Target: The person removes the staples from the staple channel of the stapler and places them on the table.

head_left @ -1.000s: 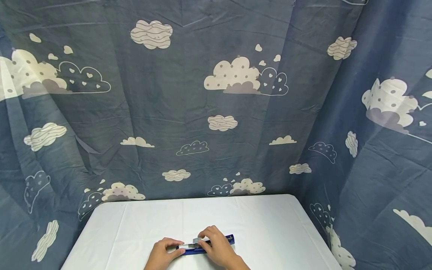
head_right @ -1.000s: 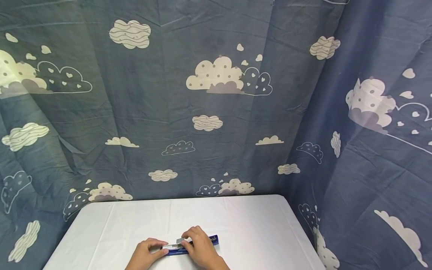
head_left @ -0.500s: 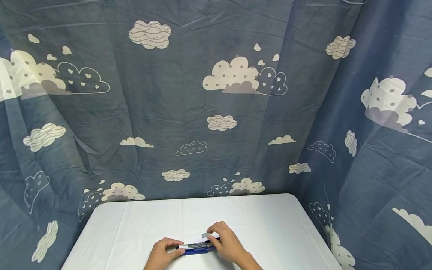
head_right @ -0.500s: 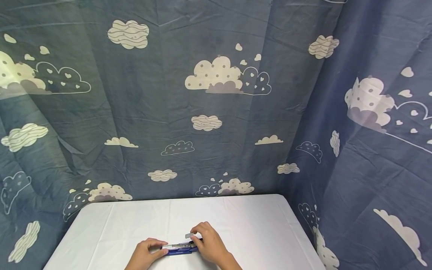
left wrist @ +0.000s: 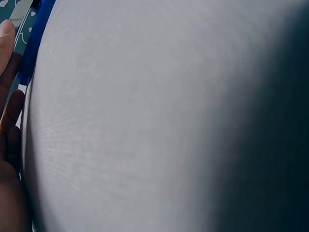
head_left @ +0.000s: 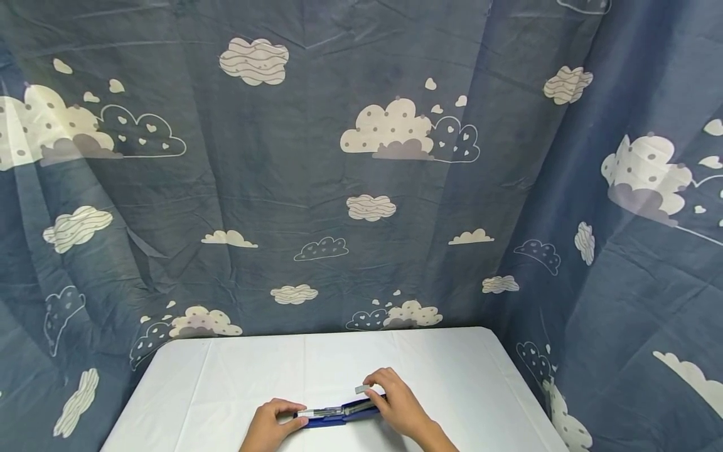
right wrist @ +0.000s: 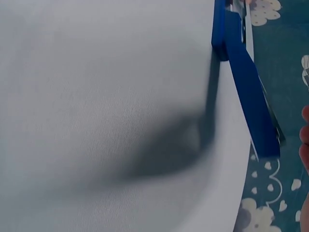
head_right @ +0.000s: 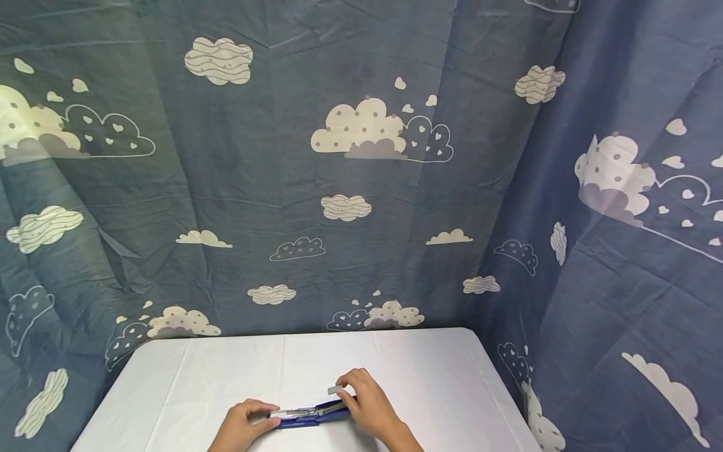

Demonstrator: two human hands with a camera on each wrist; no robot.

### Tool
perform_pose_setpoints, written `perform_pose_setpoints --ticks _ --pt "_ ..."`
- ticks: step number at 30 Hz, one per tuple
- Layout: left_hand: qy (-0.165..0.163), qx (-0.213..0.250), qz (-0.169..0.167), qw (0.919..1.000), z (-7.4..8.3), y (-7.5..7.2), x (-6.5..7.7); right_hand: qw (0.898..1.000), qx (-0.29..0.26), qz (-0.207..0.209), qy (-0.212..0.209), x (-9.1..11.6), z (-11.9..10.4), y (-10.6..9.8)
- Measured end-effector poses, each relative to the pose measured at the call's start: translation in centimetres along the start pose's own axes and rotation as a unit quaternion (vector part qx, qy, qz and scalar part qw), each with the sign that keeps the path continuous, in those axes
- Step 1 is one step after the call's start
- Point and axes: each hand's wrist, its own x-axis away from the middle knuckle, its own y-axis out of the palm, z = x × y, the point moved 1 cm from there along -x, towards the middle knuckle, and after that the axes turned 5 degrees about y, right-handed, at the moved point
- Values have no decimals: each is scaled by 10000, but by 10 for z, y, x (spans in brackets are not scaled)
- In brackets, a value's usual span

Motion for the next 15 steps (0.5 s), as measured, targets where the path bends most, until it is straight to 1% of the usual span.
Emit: perform_pose_setpoints --ticks 6,11,15 --pt "63 -37 -26 10000 2 0 2 9997 59 232 7 10 10 -10" --pt "85 -61 -79 9999 5 -1 3 9995 17 260 193 16 21 -19" --pt "85 -31 -57 9999 7 -2 3 9988 45 272 404 19 30 -26"
